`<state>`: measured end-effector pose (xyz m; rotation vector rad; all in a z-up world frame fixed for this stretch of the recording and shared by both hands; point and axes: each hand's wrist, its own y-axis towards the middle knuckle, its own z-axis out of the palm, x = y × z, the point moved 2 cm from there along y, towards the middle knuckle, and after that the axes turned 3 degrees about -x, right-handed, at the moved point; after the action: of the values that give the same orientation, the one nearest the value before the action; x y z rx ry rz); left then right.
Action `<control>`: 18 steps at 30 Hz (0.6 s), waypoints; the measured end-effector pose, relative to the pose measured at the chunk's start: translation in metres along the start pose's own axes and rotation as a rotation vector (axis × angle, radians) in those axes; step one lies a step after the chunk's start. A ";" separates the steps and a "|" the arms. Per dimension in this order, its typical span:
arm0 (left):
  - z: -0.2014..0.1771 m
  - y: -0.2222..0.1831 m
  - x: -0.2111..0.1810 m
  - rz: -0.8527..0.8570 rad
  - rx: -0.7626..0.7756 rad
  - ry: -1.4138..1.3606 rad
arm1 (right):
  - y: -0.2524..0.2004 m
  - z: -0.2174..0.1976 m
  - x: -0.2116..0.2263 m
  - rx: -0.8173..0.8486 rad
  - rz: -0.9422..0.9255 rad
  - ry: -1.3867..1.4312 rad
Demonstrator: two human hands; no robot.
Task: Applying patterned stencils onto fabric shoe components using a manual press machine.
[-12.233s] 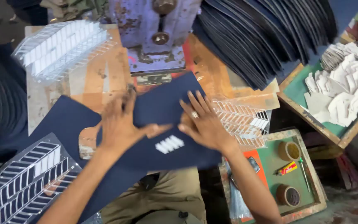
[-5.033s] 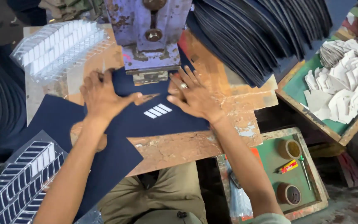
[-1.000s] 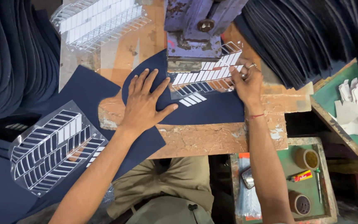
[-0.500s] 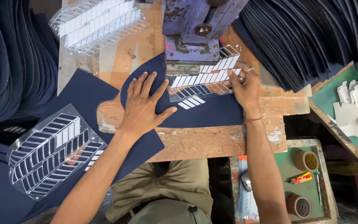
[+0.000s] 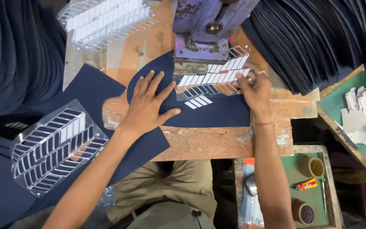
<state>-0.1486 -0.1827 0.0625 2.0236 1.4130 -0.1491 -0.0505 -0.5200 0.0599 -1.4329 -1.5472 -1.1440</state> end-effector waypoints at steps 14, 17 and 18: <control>-0.144 -0.144 0.049 -0.461 -0.115 0.165 | -0.136 0.024 0.043 -0.049 -0.152 -0.442; -0.135 -0.152 0.056 -0.530 -0.074 0.097 | -0.147 0.127 0.131 0.281 -0.303 -0.319; -0.137 -0.150 0.062 -0.535 -0.082 0.101 | -0.143 0.154 0.133 0.286 -0.311 -0.318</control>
<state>-0.2904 -0.0253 0.0747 1.5646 1.9645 -0.2148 -0.1988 -0.3269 0.1125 -1.2510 -2.1206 -0.8436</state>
